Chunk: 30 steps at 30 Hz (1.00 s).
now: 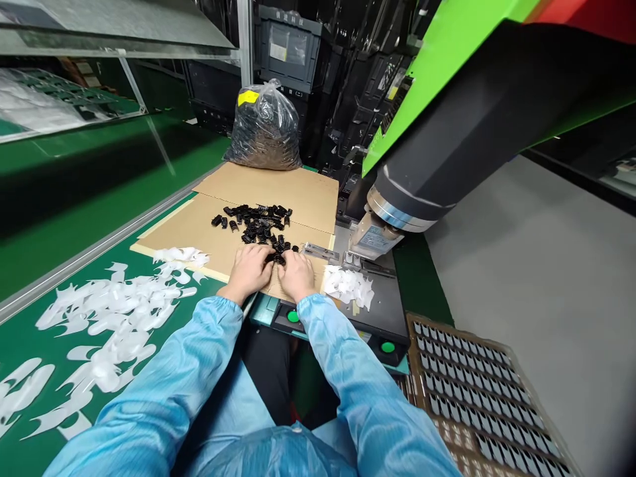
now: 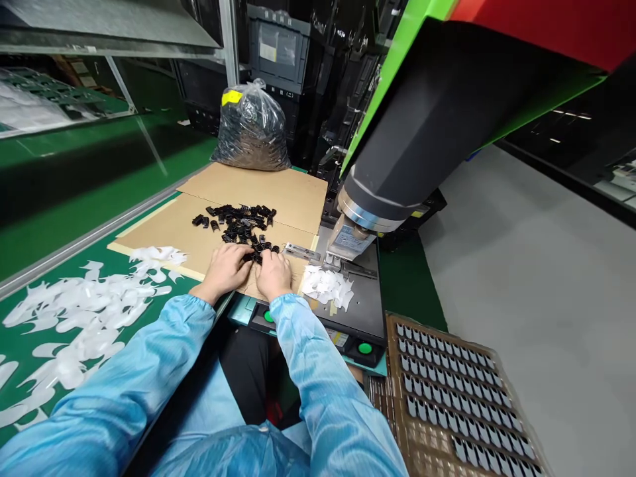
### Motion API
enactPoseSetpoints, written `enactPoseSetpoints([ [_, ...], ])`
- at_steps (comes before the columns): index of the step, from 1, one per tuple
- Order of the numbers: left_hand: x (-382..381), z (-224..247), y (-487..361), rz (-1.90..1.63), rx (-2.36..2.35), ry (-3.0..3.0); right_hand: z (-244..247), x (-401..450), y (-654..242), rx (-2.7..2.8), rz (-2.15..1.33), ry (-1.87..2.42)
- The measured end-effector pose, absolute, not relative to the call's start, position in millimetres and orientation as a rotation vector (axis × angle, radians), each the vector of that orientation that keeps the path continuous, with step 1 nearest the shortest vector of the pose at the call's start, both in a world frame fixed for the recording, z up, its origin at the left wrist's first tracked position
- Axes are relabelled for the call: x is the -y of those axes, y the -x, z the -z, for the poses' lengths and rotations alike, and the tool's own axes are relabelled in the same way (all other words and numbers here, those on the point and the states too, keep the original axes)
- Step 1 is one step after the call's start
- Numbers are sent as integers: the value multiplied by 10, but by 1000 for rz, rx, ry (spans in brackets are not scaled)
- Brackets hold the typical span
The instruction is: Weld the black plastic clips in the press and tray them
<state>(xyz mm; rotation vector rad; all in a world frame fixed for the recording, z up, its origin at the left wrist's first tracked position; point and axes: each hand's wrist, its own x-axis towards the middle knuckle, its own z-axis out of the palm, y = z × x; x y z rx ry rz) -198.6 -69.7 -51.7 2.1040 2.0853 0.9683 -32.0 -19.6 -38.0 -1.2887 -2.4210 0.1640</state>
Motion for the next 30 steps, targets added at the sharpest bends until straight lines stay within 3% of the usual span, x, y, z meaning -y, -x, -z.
enactPoseSetpoints([
  [18,756,395,1758,-1021,-1886,-2319,225,263,-134,2386,-23,1279],
  [30,665,251,1067,-1161,-1755,-2223,195,121,-1575,1959,76,1523],
])
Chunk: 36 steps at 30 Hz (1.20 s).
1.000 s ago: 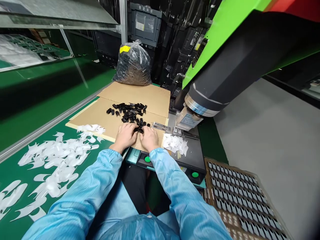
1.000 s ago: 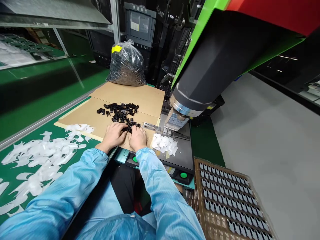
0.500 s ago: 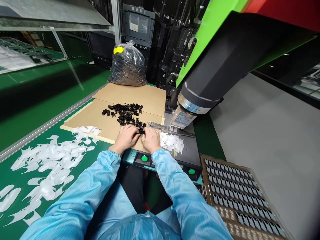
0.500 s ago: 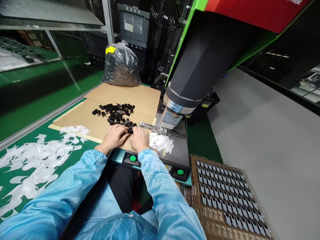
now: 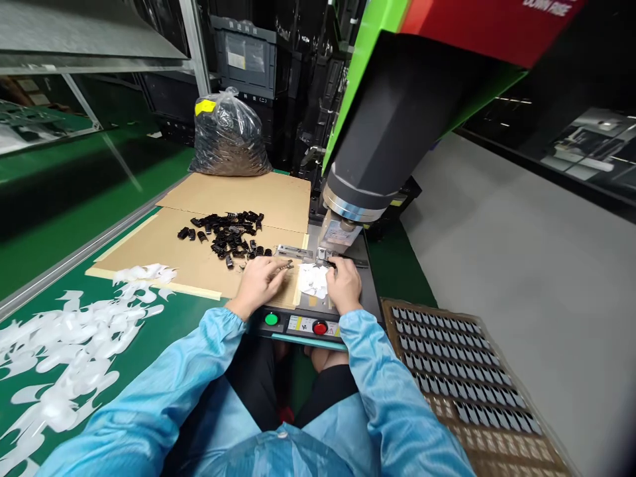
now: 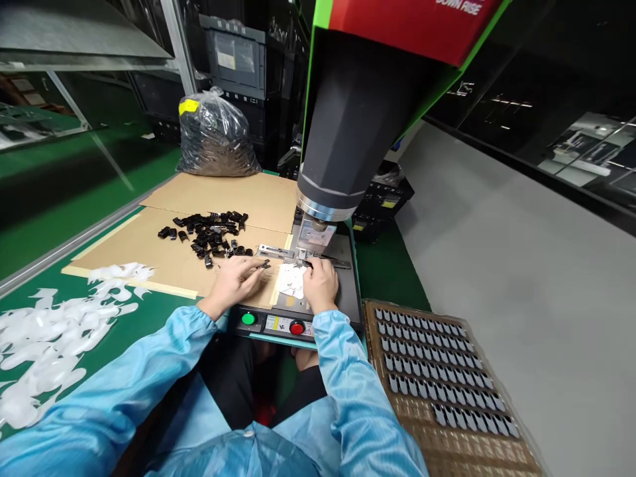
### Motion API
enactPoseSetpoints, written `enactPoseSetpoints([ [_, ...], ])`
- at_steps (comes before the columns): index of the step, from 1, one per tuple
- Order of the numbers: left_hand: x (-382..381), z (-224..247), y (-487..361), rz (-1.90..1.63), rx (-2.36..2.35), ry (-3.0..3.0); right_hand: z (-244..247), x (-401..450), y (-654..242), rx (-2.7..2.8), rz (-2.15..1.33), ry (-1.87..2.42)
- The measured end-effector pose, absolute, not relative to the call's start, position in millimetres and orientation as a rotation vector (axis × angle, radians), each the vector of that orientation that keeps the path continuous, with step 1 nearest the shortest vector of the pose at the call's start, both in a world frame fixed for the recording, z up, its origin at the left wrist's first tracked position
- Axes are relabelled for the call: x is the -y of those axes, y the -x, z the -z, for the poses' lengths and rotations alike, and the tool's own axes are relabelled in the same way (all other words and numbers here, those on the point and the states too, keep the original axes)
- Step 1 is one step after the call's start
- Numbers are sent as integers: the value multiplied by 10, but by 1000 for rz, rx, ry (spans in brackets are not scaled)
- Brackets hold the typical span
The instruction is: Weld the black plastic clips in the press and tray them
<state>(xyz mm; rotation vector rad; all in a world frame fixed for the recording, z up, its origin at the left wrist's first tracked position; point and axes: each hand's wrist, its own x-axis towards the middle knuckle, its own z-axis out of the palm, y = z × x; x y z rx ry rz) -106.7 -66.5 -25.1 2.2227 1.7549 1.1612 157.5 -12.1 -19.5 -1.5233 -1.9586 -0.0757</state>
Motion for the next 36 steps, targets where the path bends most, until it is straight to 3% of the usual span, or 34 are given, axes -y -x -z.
enactPoseSetpoints([
  [9,-122,113,250,-851,-1815,-2374,285,-114,-1662,1961,127,1565],
  [20,-95,55,39,-666,-1777,-2639,223,-91,-1651,2074,183,1536],
  [28,-1,-2,131,-627,-1795,-2551,199,-62,-1769,2043,19,1474],
  [36,753,244,946,-672,-1649,-2427,420,691,-2729,2096,-80,1363],
])
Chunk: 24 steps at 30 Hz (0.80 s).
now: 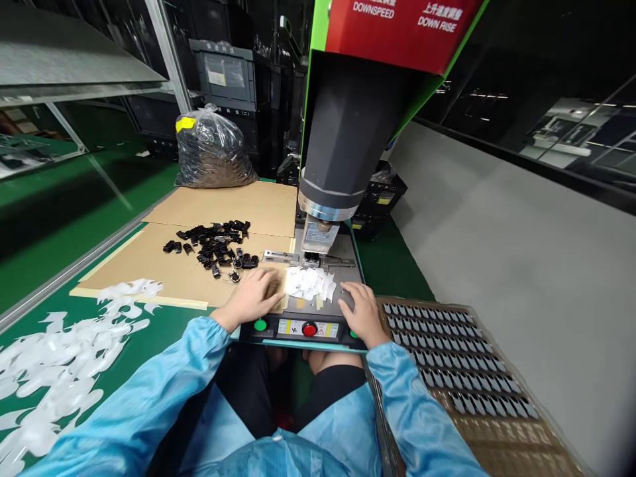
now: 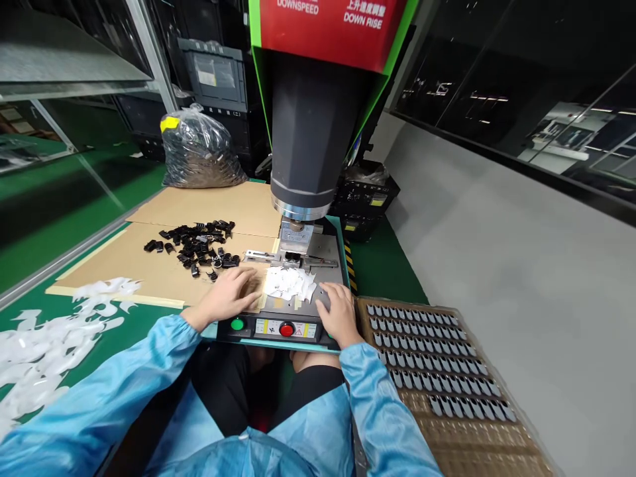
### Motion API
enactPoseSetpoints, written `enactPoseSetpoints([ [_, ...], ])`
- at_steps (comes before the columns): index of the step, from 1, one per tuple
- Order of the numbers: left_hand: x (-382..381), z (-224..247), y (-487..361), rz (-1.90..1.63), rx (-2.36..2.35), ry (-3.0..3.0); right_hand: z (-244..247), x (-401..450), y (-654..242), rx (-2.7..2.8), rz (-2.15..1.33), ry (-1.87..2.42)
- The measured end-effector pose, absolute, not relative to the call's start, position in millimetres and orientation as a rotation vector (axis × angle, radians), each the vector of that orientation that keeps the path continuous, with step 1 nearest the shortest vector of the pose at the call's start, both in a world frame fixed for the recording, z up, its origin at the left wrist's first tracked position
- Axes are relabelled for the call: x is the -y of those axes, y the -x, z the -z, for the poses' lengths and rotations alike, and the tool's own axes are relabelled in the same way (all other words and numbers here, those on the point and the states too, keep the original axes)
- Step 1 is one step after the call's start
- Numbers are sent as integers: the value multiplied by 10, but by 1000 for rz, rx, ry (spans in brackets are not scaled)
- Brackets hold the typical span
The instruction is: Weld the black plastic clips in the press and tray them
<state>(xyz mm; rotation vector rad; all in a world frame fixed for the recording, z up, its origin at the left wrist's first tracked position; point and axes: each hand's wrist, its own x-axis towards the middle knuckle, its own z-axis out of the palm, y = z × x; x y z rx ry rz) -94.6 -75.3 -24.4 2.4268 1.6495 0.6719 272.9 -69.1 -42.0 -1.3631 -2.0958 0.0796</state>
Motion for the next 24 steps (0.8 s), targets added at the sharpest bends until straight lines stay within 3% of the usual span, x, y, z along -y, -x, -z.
enactPoseSetpoints([
  [6,1210,587,1268,-414,-1558,-2499,605,1158,-3224,2323,-129,1535],
  [24,1232,616,1225,-470,-1587,-2532,600,1175,-3229,2414,-37,1609],
])
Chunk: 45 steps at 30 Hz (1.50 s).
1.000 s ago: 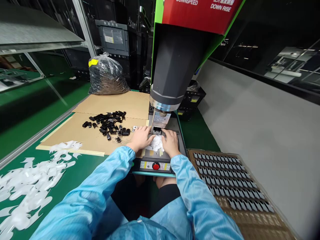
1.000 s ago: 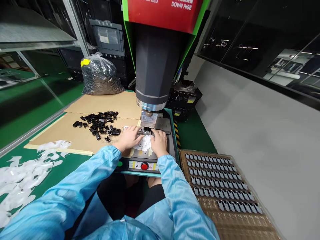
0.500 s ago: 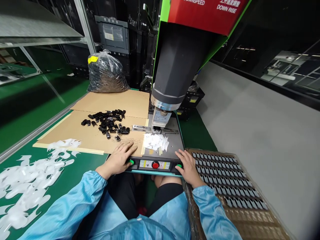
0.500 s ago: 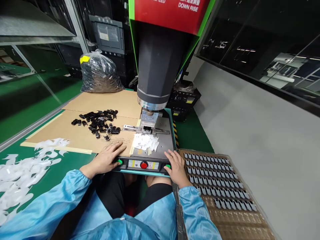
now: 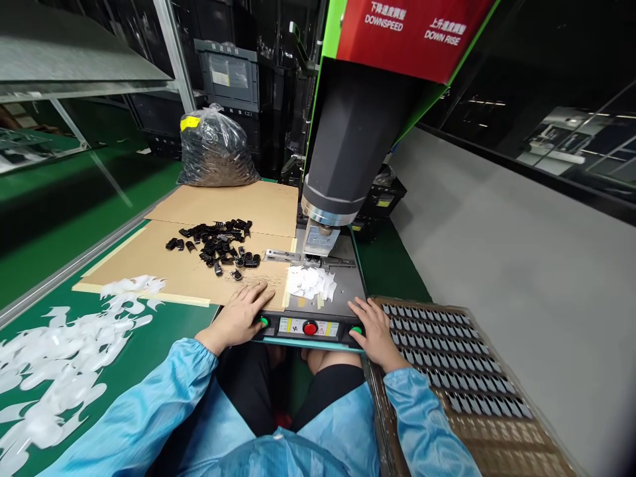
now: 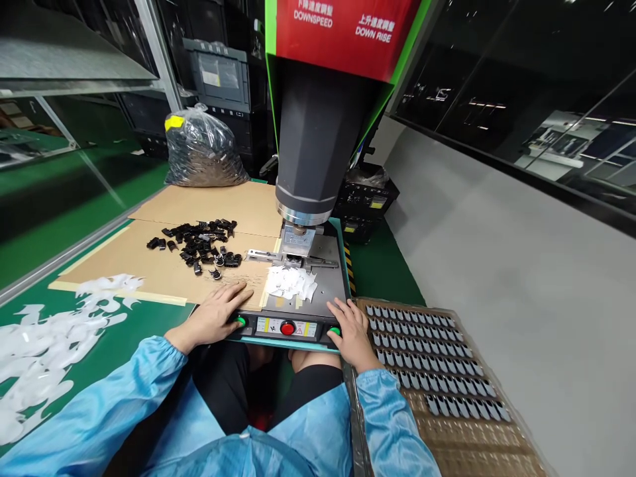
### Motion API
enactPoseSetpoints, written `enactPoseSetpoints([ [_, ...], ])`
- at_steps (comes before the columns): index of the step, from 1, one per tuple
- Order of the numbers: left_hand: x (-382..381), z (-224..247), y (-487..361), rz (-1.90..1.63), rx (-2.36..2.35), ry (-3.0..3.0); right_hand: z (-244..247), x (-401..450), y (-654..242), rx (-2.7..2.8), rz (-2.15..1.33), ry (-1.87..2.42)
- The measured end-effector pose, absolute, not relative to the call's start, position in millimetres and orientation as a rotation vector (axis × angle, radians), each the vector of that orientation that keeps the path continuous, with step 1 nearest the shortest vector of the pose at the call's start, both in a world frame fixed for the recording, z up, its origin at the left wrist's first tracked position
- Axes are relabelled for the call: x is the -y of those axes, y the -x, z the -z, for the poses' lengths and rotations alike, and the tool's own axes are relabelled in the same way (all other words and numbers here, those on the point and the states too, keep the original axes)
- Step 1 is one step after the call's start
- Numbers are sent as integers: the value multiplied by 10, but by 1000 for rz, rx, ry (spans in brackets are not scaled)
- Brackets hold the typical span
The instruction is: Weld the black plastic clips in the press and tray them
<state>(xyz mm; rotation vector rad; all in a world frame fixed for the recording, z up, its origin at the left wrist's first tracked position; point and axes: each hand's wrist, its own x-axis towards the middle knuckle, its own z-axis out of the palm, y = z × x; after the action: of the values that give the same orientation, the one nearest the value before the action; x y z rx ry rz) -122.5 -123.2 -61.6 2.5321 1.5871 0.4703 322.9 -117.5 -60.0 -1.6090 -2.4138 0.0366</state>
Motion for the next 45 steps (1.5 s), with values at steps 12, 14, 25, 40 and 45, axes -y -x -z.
enactPoseSetpoints([
  [12,1067,571,1071,-654,-1569,-2340,521,830,-2871,2061,-199,1470],
  [14,950,547,949,-670,-1568,-2308,500,688,-2674,2024,-170,1426],
  [25,505,493,308,-681,-1533,-2378,278,78,-1806,2057,-116,1745],
  [40,510,505,290,-662,-1514,-2446,231,136,-1792,2162,34,1672],
  [45,517,510,291,-679,-1505,-2417,231,209,-1892,2139,61,1652],
])
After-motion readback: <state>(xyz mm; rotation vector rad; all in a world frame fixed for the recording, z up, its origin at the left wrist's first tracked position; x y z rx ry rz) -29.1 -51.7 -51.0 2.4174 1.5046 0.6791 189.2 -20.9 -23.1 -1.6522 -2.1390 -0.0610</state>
